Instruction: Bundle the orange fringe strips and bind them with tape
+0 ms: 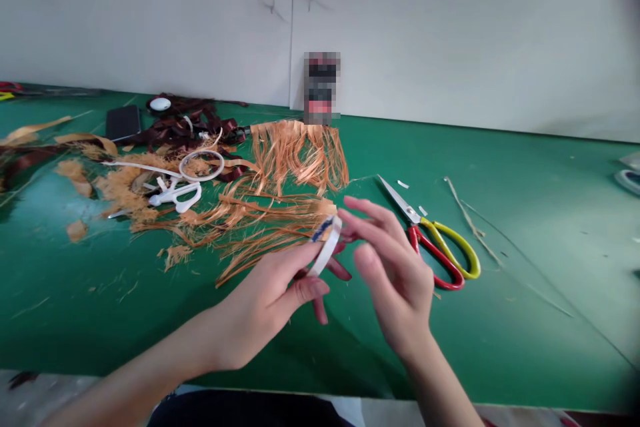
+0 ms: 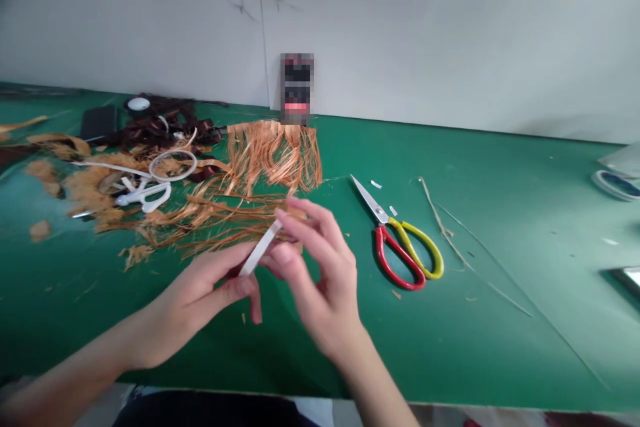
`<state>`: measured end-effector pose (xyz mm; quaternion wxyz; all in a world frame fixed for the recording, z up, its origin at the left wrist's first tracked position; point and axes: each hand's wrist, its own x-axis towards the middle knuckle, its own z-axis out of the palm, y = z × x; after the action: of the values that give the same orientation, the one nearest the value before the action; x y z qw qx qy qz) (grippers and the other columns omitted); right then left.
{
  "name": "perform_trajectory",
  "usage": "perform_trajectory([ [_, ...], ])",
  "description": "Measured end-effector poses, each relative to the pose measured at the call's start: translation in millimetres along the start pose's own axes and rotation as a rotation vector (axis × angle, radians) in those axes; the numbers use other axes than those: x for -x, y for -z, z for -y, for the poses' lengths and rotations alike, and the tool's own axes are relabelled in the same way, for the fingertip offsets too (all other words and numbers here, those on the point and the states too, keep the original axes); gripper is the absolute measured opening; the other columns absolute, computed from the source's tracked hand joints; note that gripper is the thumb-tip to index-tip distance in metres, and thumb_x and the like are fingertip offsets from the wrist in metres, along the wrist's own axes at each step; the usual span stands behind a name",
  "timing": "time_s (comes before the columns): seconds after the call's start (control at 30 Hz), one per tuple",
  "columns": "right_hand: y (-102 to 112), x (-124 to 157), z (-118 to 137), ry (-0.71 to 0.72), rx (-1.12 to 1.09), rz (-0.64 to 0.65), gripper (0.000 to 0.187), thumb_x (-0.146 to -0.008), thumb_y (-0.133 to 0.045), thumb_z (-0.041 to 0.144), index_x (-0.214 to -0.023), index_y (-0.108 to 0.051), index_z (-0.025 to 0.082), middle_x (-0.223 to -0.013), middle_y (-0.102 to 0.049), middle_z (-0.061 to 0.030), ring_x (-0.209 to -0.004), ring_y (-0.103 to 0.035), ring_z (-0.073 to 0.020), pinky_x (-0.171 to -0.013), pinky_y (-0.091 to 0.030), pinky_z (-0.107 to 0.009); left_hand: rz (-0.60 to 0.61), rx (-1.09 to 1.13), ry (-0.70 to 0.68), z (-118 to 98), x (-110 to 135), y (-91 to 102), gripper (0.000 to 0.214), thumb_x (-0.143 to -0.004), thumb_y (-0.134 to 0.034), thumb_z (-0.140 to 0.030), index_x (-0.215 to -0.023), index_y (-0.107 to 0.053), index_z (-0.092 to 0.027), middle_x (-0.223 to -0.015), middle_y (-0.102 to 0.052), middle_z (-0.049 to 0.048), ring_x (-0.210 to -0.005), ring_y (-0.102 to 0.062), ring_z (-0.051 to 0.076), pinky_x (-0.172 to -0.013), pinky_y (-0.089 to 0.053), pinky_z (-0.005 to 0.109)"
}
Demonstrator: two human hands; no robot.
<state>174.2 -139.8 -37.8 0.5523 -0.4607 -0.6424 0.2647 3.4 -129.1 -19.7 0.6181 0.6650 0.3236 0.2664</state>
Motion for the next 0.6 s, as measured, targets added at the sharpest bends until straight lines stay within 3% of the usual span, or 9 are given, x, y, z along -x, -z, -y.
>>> perform_trajectory([
  [0.07, -3.5, 7.4, 9.6, 0.088, 0.121, 0.026, 0.040, -0.082, -0.064, 0.016, -0.119, -0.063, 0.030, -0.126, -0.059, -0.0079, -0.105, -0.061, -0.0228, -0.085, -0.055, -0.040, -0.085, -0.062, -0.031, 4.6, 3.8, -5.8, 0.029, -0.094, -0.047, -0.029, -0.121, -0.056, -0.022, -0.086, -0.066, 0.0018, -0.067, -0.062, 0.013, -0.068, -0.050, 0.024],
  [0.17, -9.0, 17.8, 17.1, 0.186, 0.243, -0.033, 0.046, -0.077, -0.066, 0.007, -0.115, -0.066, 0.032, -0.119, -0.063, -0.0063, -0.093, -0.064, -0.0202, -0.076, -0.057, -0.037, -0.162, -0.078, -0.066, 9.9, 7.6, -12.7, 0.028, -0.094, -0.047, -0.028, -0.120, -0.055, -0.021, -0.093, -0.067, 0.0037, -0.072, -0.063, 0.014, -0.069, -0.052, 0.023],
  [0.27, -12.9, 24.6, 18.6, 0.237, 0.294, -0.083, 0.045, -0.077, -0.064, 0.003, -0.110, -0.067, 0.033, -0.111, -0.065, -0.0045, -0.086, -0.064, -0.0187, -0.070, -0.058, -0.035, -0.150, -0.039, -0.053, 12.6, 10.0, -18.0, 0.031, -0.095, -0.044, -0.024, -0.125, -0.051, -0.022, -0.106, -0.065, 0.0055, -0.084, -0.064, 0.015, -0.078, -0.053, 0.026],
  [0.37, -14.2, 27.0, 19.5, 0.280, 0.377, -0.140, 0.036, -0.078, -0.060, 0.001, -0.103, -0.067, 0.027, -0.100, -0.062, -0.0050, -0.084, -0.063, -0.0166, -0.071, -0.057, -0.031, -0.106, -0.015, -0.026, 12.4, 12.0, -22.0, 0.033, -0.095, -0.042, -0.022, -0.127, -0.049, -0.024, -0.105, -0.066, 0.0039, -0.088, -0.063, 0.015, -0.082, -0.051, 0.026],
  [0.47, -12.9, 27.2, 22.5, 0.270, 0.384, -0.135, 0.024, -0.080, -0.056, 0.002, -0.091, -0.062, 0.023, -0.094, -0.058, -0.0048, -0.086, -0.061, -0.0153, -0.073, -0.056, -0.028, -0.111, -0.039, -0.011, 9.8, 13.1, -23.3, 0.022, -0.094, -0.047, -0.026, -0.112, -0.059, -0.022, -0.096, -0.067, 0.0013, -0.082, -0.062, 0.014, -0.076, -0.049, 0.023],
  [0.6, -6.7, 31.0, 33.1, 0.158, 0.197, -0.081, 0.020, -0.087, -0.045, 0.005, -0.081, -0.050, 0.023, -0.102, -0.056, -0.0056, -0.097, -0.062, -0.0170, -0.076, -0.057, -0.030, -0.148, -0.197, -0.063, 5.6, 14.2, -18.2, 0.021, -0.093, -0.051, -0.033, -0.086, -0.065, -0.019, -0.080, -0.067, -0.0004, -0.073, -0.058, 0.014, -0.070, -0.044, 0.023],
])
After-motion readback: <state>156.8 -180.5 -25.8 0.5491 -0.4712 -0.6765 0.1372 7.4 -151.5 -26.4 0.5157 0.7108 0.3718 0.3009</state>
